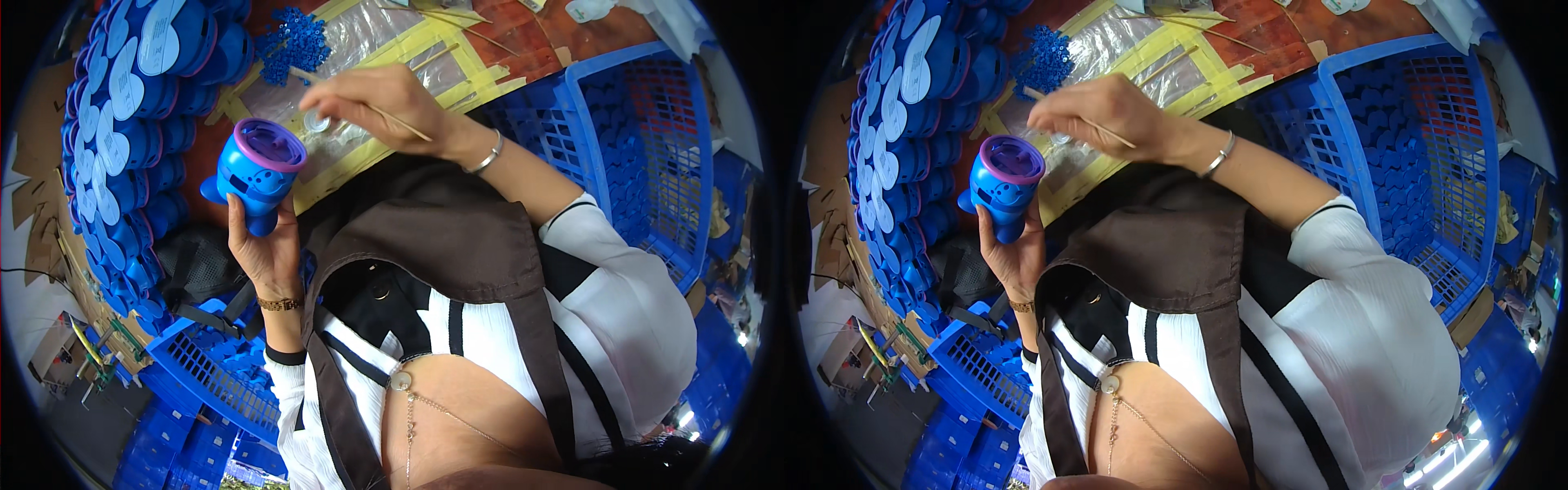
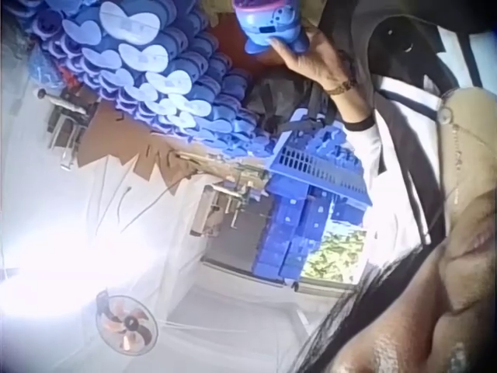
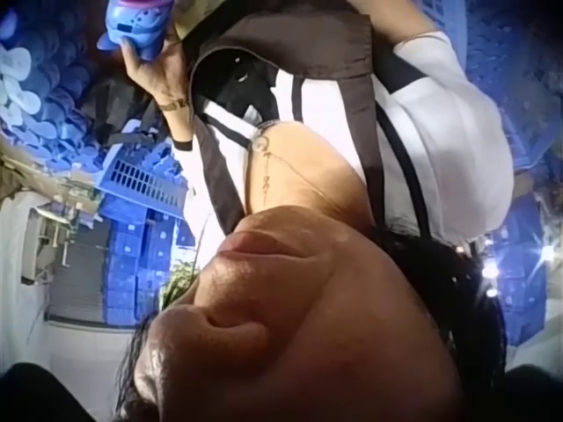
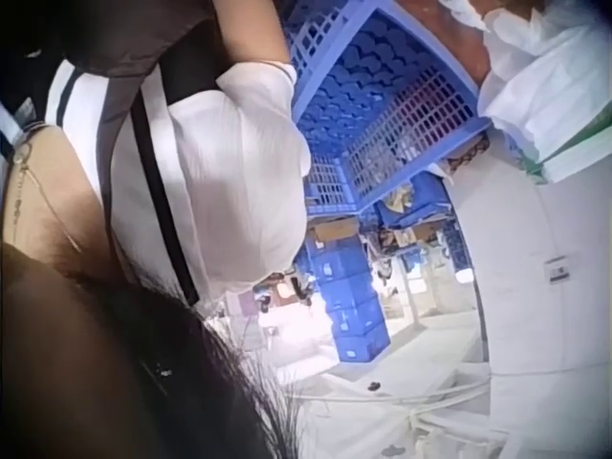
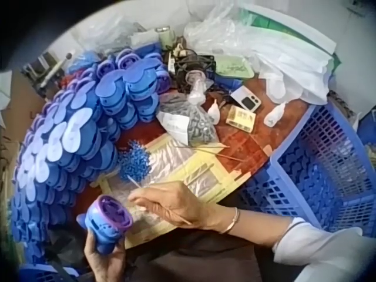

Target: Apply glue to blue plastic components using a thin stick and organize them into crates.

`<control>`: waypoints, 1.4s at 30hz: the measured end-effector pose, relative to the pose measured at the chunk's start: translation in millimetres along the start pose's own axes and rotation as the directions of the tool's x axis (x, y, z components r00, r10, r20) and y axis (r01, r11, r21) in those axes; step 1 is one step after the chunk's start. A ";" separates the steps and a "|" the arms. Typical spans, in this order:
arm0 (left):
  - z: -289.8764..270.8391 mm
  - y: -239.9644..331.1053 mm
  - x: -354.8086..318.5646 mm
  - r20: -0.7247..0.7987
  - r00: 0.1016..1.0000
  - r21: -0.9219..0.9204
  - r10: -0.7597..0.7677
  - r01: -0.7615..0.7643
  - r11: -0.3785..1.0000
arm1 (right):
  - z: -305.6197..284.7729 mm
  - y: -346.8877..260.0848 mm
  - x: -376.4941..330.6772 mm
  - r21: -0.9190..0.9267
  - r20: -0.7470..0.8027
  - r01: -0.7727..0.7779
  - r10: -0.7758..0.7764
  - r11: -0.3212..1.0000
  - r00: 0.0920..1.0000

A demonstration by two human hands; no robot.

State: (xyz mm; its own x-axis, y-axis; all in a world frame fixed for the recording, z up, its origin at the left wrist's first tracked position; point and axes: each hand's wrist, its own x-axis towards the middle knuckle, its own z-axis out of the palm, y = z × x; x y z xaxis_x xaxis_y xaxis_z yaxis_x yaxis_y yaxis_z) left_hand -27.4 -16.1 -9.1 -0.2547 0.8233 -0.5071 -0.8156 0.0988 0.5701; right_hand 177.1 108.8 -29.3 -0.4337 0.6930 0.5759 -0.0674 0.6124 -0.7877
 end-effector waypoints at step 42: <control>7.1 -25.4 -16.7 0.169 0.916 0.350 0.363 -0.400 0.847 | 39.7 -21.6 6.7 -0.012 -0.256 0.122 -0.121 0.992 0.959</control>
State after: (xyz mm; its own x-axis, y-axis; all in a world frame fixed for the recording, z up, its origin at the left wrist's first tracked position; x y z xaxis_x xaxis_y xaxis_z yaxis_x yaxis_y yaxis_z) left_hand 1.2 -28.4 -10.4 -0.4416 0.8849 -0.1482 -0.4069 -0.0503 0.9121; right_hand 140.0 85.1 -17.1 -0.1778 0.6881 0.7035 -0.1089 0.6967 -0.7091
